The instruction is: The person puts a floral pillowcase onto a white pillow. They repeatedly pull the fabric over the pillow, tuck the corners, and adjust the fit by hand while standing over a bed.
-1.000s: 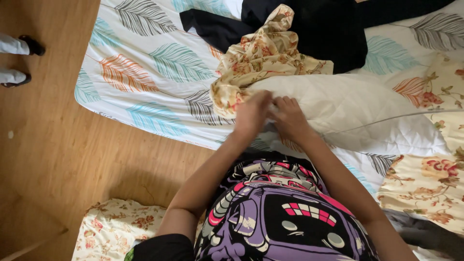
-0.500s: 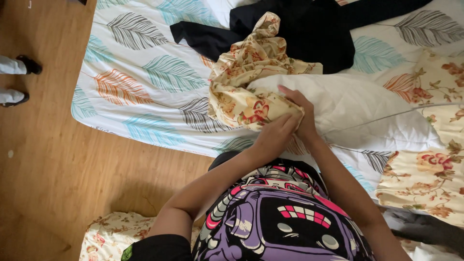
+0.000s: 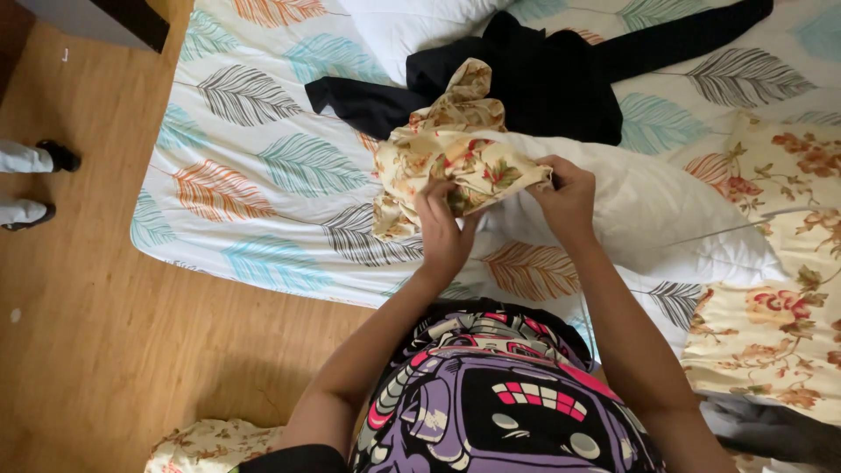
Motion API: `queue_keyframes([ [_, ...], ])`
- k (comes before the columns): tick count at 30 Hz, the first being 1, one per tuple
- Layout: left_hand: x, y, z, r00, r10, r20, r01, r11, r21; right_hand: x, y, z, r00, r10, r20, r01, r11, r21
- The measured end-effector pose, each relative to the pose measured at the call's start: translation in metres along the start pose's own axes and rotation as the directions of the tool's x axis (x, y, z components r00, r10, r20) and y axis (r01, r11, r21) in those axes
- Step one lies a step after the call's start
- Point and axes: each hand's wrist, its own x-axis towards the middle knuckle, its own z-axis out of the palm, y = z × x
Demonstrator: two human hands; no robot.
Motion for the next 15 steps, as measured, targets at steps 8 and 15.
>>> queue_keyframes([
  [8, 0.011, 0.026, -0.008, 0.989, 0.127, 0.079, -0.117, 0.986, -0.120, 0.017, -0.009, -0.007, 0.975, -0.044, -0.219, 0.046, 0.999, 0.002],
  [15, 0.035, 0.111, -0.027, 0.851, 0.520, 0.078, -0.473, 0.822, -0.317, 0.023, -0.038, -0.049, 0.880, -0.100, -0.463, 0.144, 0.988, 0.062],
])
